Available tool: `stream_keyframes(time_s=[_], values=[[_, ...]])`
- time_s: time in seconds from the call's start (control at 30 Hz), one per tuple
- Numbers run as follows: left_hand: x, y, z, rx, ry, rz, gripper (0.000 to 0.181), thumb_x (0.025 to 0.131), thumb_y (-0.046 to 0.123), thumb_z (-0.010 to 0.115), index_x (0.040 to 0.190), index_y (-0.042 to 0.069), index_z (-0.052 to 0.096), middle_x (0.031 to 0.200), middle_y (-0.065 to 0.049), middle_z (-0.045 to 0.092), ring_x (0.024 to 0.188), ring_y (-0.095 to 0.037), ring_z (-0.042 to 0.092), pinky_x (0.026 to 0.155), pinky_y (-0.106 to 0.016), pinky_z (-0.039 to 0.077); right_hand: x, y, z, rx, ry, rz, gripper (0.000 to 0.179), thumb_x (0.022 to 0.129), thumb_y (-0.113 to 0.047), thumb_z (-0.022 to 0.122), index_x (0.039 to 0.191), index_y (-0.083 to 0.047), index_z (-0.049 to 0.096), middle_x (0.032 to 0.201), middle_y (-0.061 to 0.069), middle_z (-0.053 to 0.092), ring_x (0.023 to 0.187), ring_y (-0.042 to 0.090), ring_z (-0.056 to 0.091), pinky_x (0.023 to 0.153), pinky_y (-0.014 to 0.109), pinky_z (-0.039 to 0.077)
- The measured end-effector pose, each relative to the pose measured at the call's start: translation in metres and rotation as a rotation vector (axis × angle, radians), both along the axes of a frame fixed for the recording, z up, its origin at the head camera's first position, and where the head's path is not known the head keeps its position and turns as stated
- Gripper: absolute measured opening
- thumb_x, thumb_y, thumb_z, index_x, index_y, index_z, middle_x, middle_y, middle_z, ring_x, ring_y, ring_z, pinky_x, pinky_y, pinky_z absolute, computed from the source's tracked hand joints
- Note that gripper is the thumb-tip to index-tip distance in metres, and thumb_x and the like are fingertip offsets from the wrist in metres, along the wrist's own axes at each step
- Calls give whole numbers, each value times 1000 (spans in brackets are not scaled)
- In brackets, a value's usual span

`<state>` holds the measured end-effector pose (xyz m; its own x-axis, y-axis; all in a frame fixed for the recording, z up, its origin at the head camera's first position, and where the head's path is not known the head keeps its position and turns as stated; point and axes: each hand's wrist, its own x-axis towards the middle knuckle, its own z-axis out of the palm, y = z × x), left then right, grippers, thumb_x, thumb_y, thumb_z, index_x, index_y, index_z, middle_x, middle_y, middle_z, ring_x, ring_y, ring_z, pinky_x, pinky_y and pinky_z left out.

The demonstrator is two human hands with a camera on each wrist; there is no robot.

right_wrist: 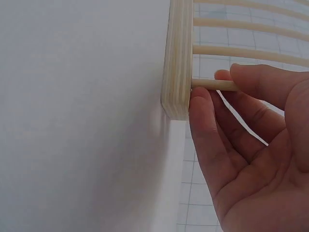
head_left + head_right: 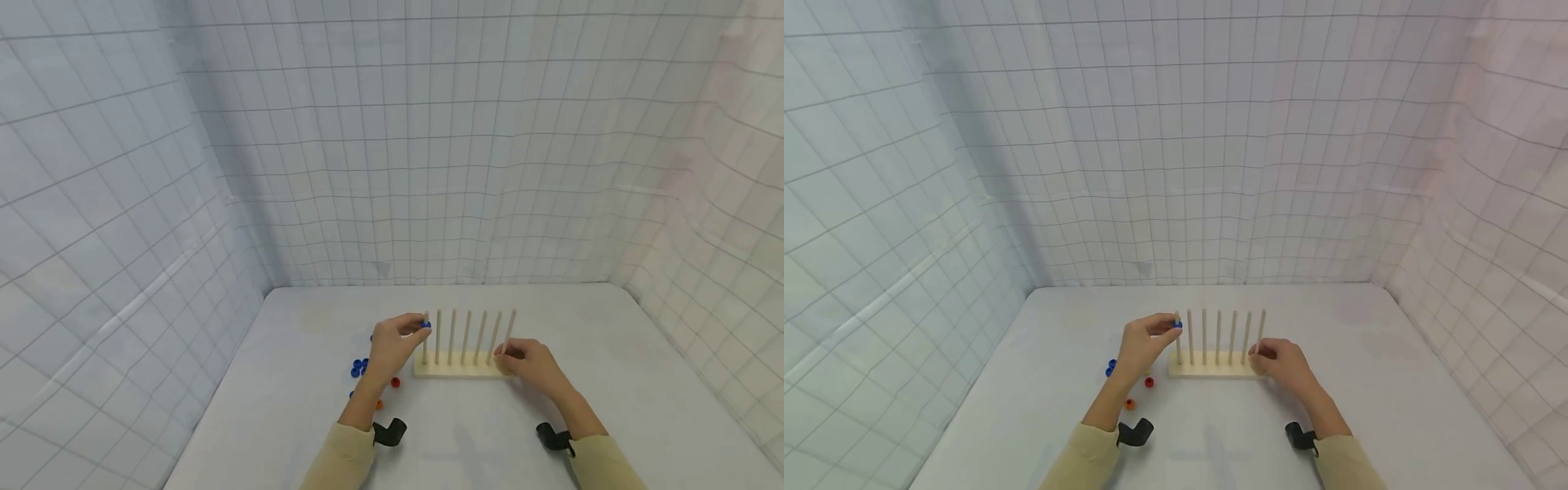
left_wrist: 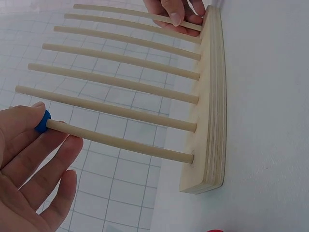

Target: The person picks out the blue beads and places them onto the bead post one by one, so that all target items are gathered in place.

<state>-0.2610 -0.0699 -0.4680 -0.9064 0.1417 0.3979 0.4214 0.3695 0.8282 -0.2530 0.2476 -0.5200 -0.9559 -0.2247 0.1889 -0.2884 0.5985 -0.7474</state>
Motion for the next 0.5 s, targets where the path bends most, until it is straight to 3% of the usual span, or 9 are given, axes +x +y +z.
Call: stream_keyframes(time_s=[0.5], values=[[3, -1, 1, 15, -18, 0, 25, 89, 25, 79, 113, 16, 76, 91, 11, 74, 90, -9, 70, 88, -41, 55, -13, 1, 17, 118, -90, 69, 4, 89, -17, 76, 89, -18, 72, 85, -4, 66, 76, 15, 61, 63, 32, 51]])
